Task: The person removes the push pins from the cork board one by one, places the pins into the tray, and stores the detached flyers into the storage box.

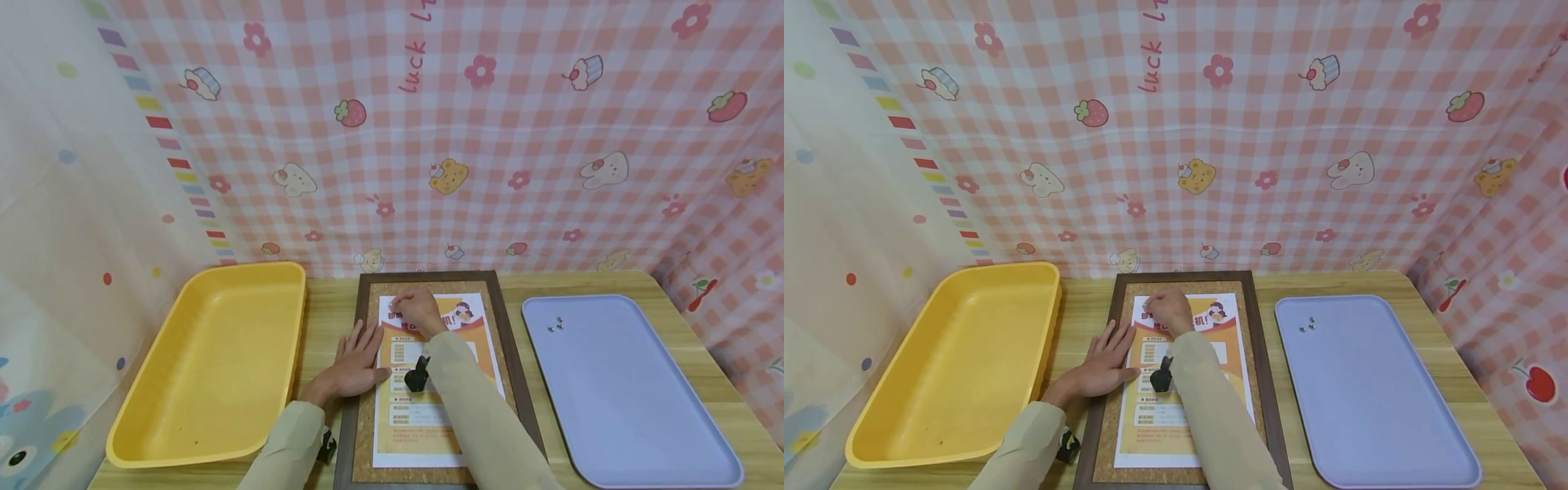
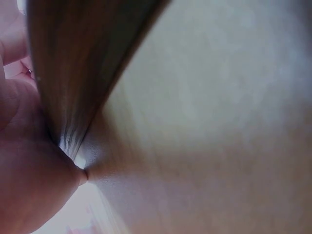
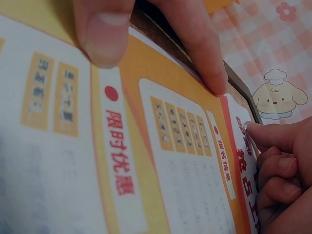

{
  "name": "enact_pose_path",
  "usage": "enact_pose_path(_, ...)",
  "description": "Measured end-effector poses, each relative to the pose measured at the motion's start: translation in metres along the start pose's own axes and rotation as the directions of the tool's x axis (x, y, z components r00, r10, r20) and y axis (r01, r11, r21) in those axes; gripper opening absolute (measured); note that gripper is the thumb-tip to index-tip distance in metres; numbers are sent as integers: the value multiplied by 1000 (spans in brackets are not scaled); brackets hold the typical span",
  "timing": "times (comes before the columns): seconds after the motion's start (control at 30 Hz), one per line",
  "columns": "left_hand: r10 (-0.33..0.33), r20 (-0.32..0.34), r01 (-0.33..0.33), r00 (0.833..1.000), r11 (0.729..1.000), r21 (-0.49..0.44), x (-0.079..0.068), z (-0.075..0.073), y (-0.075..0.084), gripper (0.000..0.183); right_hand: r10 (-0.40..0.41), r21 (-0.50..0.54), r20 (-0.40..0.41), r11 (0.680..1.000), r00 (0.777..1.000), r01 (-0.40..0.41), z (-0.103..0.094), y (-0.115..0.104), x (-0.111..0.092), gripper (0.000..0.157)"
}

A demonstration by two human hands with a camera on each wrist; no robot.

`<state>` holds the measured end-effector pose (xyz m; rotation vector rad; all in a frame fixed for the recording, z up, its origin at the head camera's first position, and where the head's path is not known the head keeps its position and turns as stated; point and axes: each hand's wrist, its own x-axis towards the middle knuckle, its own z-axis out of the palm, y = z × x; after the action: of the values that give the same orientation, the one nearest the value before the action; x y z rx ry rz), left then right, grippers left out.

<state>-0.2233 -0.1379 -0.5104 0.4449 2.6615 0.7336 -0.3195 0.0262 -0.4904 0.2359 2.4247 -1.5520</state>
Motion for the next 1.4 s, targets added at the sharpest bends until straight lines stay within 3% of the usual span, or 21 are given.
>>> enact_pose_path(0.33,9,-25,-10,1000,1000,-4,2,4,-4,85,-30,13,24,999,999,29,-1,3,-1,9)
enact_pose_path(0.57,13,-12,-13,1000,1000,-7,-3,1,2,84,-82,26,46,996,996,81,-2,5,-4,9)
enact_pose_path(0.9,22,-15,-22,1000,1000,-2,-8,-8,12,81,-85,24,54,996,995,84,-3,6,0,8)
enact_pose_path(1.1,41,-14,-41,999,999,-21,-7,-6,9,82,-93,24,66,996,993,91,-3,8,1,9)
enact_pose_path(1.4,9,8,-9,1000,1000,15,-4,-4,7,83,-87,41,75,996,993,84,-4,8,-1,11)
